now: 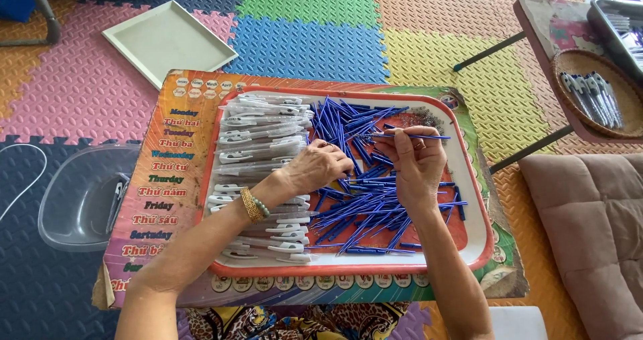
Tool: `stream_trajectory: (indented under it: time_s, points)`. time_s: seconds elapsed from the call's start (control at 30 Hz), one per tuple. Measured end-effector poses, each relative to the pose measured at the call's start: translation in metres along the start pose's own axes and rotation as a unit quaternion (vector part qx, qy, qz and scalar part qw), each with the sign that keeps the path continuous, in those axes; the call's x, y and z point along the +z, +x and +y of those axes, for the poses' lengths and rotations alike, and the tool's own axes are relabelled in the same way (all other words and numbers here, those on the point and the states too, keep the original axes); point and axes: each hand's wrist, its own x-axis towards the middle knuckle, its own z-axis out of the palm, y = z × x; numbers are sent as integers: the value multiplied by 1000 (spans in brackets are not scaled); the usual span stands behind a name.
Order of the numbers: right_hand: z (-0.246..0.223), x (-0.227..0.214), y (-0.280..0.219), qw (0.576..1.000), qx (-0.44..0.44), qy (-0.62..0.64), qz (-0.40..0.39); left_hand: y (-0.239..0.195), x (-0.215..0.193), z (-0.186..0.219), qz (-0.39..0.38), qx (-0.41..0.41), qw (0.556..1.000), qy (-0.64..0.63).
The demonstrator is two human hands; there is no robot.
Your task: The person assembles pens by inserting blue ink cartridges into white pen bodies. They pick up a pen body and a cartridge, insert the cartridge, and place the assembled pen into a clear plastic container.
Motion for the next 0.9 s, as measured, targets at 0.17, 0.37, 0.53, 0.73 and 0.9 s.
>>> stream_trajectory:
  time_s: [0.17, 0.37, 0.53, 0.73, 0.9]
  points:
    - [4, -5, 1, 1000, -4, 3, 6, -1, -51, 18, 76, -9, 995, -68]
    - [5, -5, 3, 1000, -6, 23, 17, -9, -77, 18, 86, -89, 964, -235]
    - [3, -5, 0, 1000, -10, 7, 21, -23, -86, -2, 102, -185, 880, -425]
    - [-3, 8, -7, 1000, -17, 2, -15, -26, -104, -3, 92, -195, 838, -502]
    - [1, 8, -13, 998, -17, -47, -36, -22, -109, -3, 66, -206, 780, -587]
